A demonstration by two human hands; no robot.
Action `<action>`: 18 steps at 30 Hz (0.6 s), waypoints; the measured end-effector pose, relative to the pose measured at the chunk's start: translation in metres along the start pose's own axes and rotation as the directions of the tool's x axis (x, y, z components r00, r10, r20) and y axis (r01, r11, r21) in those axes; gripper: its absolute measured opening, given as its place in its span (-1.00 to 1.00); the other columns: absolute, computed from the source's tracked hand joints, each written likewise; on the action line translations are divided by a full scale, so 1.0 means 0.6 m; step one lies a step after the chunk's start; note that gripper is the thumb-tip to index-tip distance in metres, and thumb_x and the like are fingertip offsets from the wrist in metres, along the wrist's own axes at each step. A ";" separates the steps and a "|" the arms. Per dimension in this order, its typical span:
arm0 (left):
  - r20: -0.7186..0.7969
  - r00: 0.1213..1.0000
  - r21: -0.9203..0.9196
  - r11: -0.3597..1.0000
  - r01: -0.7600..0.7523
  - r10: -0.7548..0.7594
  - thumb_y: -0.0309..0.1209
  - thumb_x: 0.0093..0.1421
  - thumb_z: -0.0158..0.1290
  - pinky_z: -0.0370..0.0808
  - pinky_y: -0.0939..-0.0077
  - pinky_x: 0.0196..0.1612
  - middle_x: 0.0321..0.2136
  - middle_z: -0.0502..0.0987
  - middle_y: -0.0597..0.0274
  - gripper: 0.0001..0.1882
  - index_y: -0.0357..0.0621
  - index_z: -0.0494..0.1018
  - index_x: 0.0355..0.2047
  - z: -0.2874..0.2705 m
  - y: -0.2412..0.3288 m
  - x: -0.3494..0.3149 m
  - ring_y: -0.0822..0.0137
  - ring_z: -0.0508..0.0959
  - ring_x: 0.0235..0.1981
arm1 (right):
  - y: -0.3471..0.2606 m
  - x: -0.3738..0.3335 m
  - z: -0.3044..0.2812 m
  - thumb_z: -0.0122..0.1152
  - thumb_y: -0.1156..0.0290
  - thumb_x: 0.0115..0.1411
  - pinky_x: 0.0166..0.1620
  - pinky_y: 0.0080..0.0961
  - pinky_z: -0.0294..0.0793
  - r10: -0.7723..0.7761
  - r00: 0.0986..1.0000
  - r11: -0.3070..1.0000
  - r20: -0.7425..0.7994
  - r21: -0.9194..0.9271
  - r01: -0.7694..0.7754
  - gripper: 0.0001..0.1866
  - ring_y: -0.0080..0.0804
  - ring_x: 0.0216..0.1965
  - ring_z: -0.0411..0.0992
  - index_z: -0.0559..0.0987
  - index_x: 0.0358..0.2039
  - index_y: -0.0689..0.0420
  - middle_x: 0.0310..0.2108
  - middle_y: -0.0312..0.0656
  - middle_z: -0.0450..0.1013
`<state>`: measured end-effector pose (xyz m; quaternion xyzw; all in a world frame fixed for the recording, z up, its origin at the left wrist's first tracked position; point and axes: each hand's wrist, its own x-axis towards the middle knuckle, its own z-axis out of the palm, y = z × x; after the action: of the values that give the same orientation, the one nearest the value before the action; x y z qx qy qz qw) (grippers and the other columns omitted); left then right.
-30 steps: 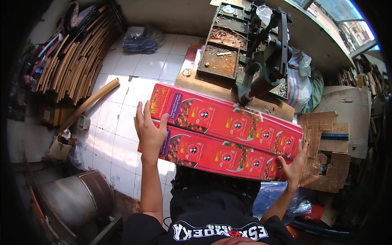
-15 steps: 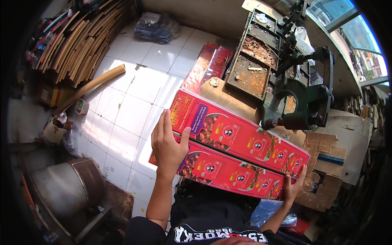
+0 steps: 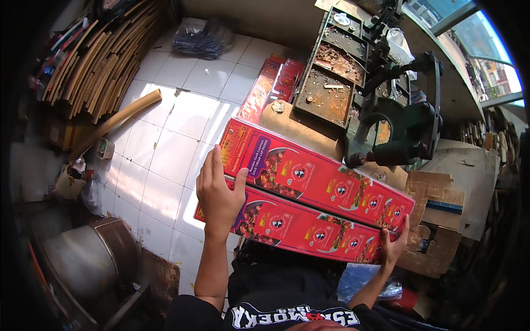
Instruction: The person uses a small punch machine to create holes in long plastic strips, positioning each strip under the punch and activating it by hand.
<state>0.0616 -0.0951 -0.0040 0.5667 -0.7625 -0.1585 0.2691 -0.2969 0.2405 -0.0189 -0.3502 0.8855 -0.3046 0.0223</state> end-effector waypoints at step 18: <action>0.267 0.899 0.014 0.931 -0.365 0.348 -0.09 0.20 0.16 -0.11 -0.21 0.39 0.39 0.04 -0.13 -0.29 -0.08 0.26 0.30 0.053 0.164 -0.095 -0.08 0.01 0.43 | -0.030 0.005 -0.003 0.46 0.05 0.04 0.35 -0.11 0.11 0.018 1.000 0.997 -0.006 -0.081 -0.019 -0.02 0.25 0.38 0.04 0.18 0.37 0.10 0.37 0.31 0.02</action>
<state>-0.0217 -0.0128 0.0114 0.4000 -0.8865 -0.1554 0.1731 -0.2888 0.2293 -0.0066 -0.3417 0.9003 -0.2694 0.0085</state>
